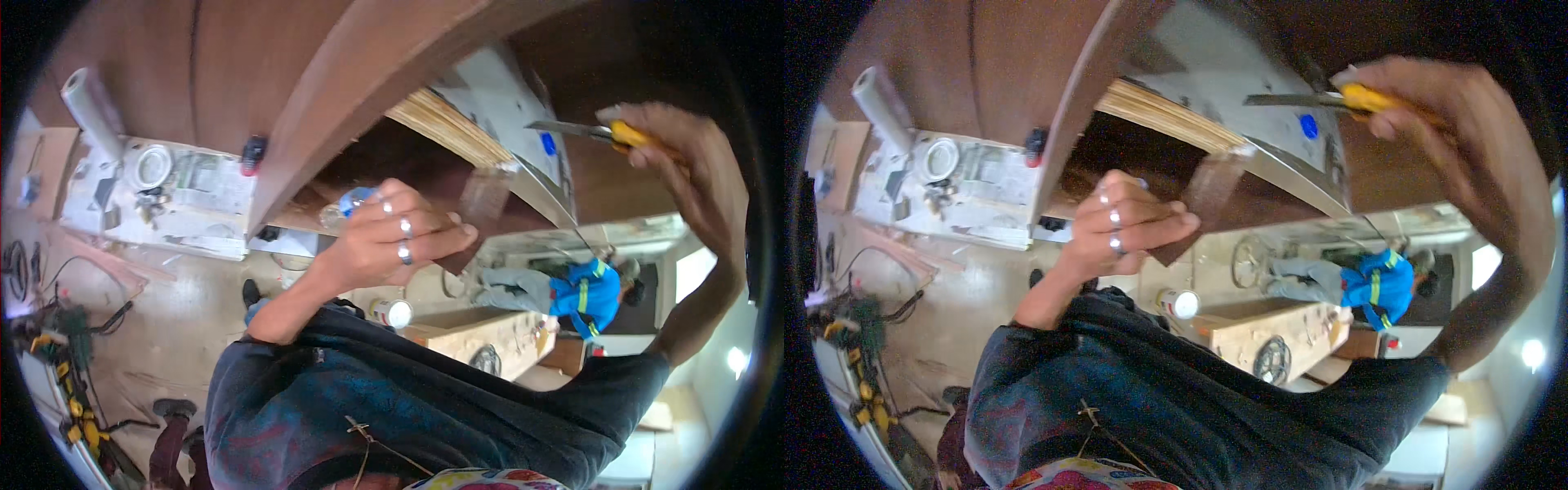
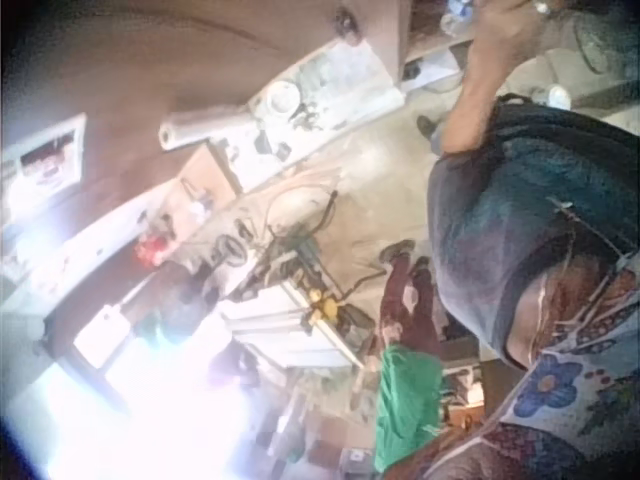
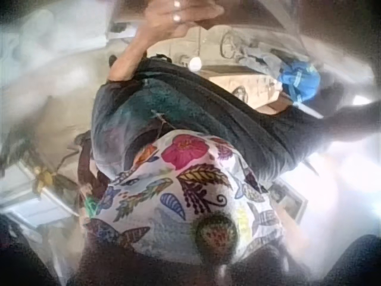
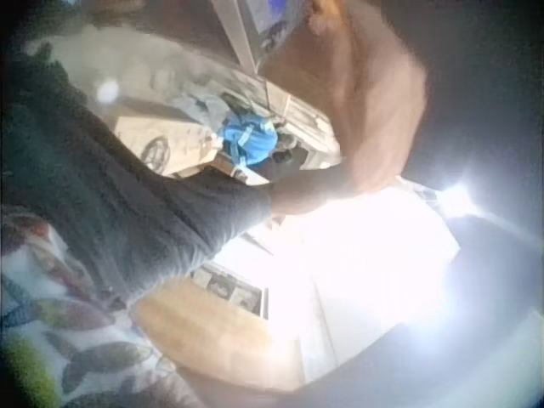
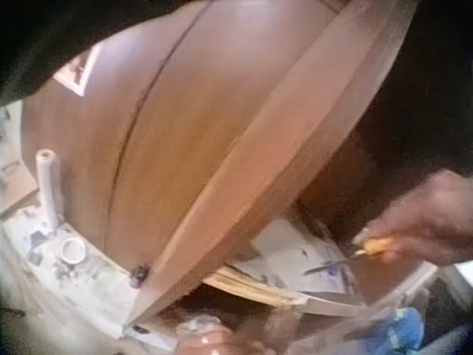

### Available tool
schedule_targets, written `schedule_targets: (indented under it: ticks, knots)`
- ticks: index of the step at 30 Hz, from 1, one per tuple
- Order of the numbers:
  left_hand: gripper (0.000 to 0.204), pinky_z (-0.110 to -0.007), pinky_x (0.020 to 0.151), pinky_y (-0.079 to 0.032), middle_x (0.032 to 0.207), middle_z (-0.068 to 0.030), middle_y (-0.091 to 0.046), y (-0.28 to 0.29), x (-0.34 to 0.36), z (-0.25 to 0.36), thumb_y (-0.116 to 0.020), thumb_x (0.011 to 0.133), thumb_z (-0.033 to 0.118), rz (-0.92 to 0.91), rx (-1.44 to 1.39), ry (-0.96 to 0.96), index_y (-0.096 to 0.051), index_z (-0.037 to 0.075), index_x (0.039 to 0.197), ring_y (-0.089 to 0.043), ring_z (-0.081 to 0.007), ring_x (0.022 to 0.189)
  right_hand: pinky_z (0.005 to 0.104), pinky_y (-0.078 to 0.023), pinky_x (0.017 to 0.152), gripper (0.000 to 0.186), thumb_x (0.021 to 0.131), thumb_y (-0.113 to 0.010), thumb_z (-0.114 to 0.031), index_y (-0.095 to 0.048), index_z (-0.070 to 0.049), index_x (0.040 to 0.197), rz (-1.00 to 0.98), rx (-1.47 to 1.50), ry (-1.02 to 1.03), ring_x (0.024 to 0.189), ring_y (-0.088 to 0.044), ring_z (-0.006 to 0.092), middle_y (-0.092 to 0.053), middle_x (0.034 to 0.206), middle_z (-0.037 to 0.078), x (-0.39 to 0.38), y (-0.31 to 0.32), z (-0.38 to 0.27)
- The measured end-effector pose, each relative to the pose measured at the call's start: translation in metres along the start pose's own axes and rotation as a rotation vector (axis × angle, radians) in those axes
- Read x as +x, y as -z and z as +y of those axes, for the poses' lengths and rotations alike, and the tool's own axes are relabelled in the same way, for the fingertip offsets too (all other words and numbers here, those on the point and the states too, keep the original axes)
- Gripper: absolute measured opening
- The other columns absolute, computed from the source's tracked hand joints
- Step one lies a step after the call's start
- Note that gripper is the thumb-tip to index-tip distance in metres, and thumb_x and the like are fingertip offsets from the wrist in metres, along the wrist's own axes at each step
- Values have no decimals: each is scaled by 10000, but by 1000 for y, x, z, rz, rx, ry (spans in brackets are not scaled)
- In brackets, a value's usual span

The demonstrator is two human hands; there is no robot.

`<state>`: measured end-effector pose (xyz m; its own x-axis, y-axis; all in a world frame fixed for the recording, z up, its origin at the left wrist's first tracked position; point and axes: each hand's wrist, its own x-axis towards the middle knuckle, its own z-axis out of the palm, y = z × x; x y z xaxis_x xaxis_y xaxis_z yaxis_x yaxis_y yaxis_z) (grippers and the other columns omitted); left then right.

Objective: The person trims the edge of a laminate sheet on a wooden cabinet using a utility knife, occasionally applying water from a bottle to the cut line.

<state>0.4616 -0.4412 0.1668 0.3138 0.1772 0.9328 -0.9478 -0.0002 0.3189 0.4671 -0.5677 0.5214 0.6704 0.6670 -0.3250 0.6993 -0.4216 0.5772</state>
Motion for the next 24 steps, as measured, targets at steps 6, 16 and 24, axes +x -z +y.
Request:
schedule_targets:
  ticks: [6,16,24]
  knots:
    - [287,-428,869,-461,983,-47,-659,-15,-19,13,-724,835,150,-49,-88,131,-719,134,1122,-597,-265,969,274,-444,611,336,1058,-499,-292,-600,-36,1250,274,546,-647,699,-542,143,-571,825,74,-75,-109,-64]
    - [172,-383,831,-480,937,-125,-689,13,14,42,-647,954,110,-22,18,242,-725,6,1067,-643,-258,872,288,-498,502,323,1062,-468,-204,-532,53,1246,1060,1728,-406,578,-550,157,-603,897,191,6,-286,-213]
    - [259,-318,786,-506,862,-97,-687,4,18,28,-527,1031,167,116,57,466,-676,-44,1044,-652,-164,820,340,-499,587,430,1061,-470,-309,-487,5,1354,983,2089,-320,674,-583,218,-616,821,149,-9,-299,-206]
